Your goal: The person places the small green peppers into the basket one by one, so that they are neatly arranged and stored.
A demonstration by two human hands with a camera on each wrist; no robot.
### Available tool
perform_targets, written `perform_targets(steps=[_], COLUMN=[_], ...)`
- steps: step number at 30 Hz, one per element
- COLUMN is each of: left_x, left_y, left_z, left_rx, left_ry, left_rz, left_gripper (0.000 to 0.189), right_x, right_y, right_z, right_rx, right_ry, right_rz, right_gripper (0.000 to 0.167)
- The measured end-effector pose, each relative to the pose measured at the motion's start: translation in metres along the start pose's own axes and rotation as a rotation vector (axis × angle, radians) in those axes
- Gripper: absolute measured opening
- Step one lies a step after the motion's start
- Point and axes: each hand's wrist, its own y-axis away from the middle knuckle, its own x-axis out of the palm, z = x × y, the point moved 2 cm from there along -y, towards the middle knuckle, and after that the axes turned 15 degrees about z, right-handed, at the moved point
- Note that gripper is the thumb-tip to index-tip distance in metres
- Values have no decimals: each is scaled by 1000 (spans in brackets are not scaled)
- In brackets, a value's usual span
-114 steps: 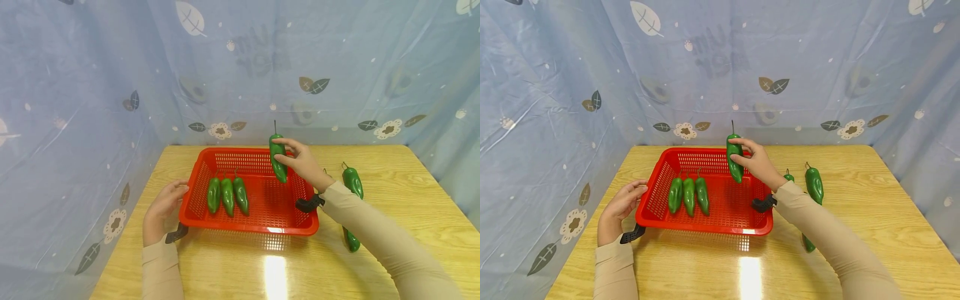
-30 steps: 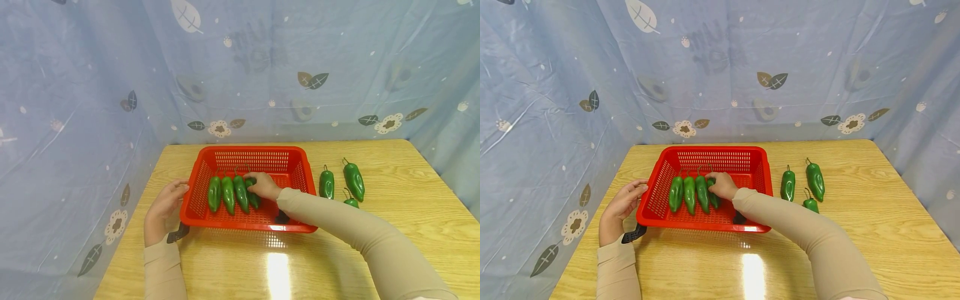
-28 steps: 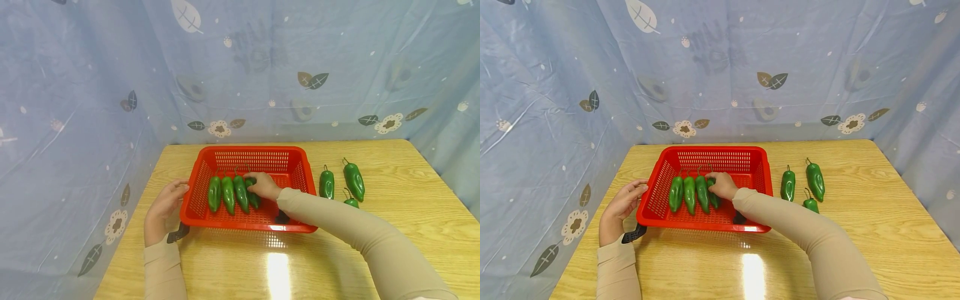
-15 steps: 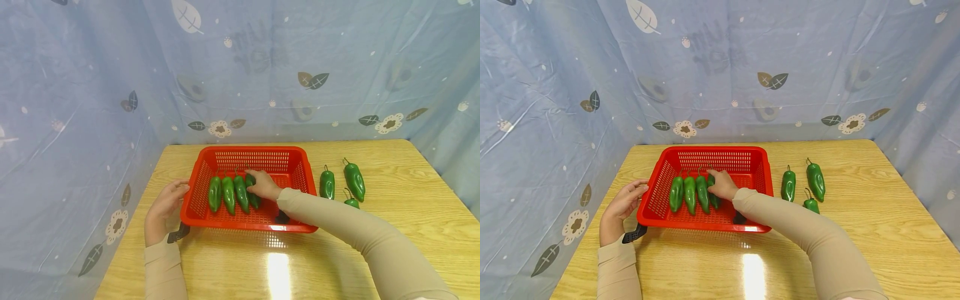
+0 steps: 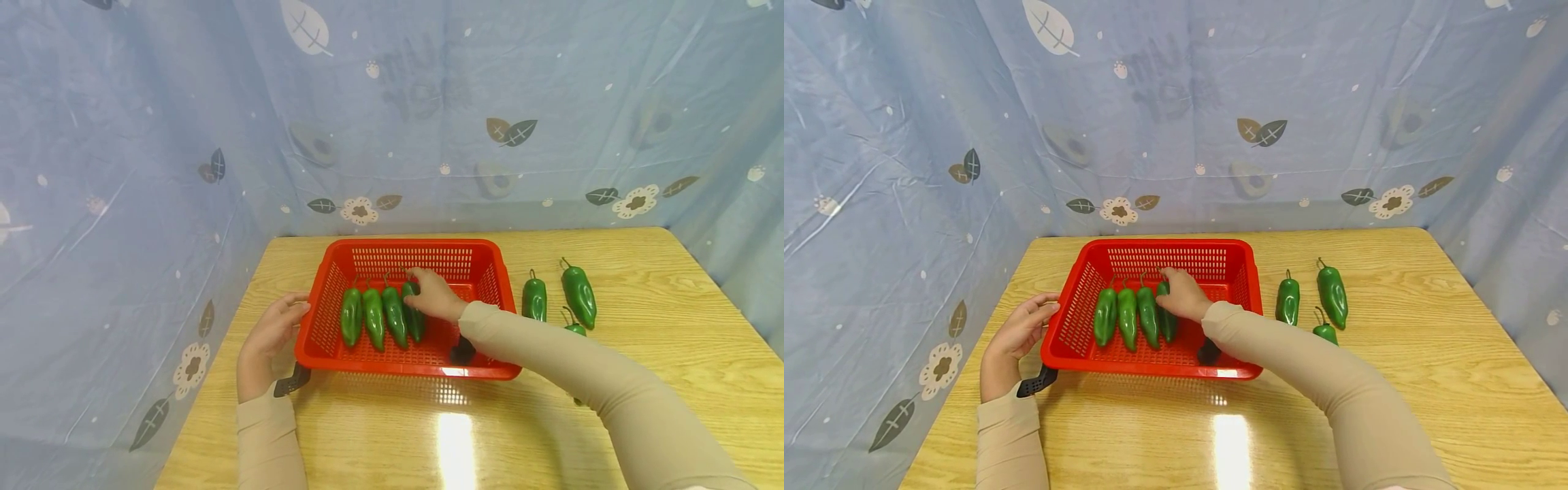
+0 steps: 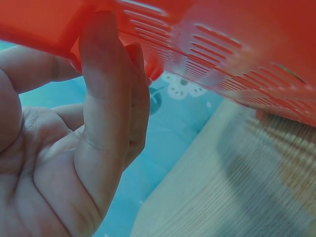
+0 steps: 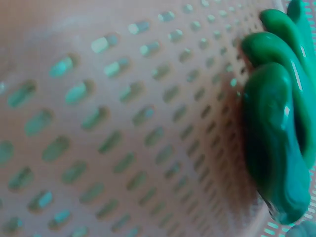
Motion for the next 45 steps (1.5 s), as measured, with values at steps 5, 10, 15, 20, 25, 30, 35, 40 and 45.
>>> perform_targets(steps=[5, 10, 15, 20, 25, 30, 35, 40, 45], left_x=[-2, -3, -2, -2, -2, -2, -1, -2, -2], left_y=[1, 2, 2, 1, 2, 3, 2, -1, -1], left_z=[2, 3, 4, 3, 4, 7, 7, 4, 1], left_rx=[11, 10, 8, 15, 18, 3, 4, 12, 3], left_ry=[1, 2, 11, 11, 14, 14, 4, -22, -29], left_rz=[6, 3, 0, -4, 4, 0, 7, 6, -9], left_gripper=[34, 36, 40, 40, 42, 40, 39, 38, 37], right_x=[-9, -24, -52, -97, -142, -168, -174, -166, -152], right_y=[2, 6, 18, 34, 57, 93, 127, 149, 161], right_z=[5, 8, 9, 1, -19, -55, -103, -146, -178], right_rx=[-43, -54, -86, -147, -162, -73, 57, 131, 169], right_ry=[-55, -108, -122, -133, -189, -159, -124, -101, -62], right_rz=[27, 16, -26, -123, -259, -300, -266, -248, -200], right_gripper=[56, 56, 57, 57, 53, 58, 66, 69, 63])
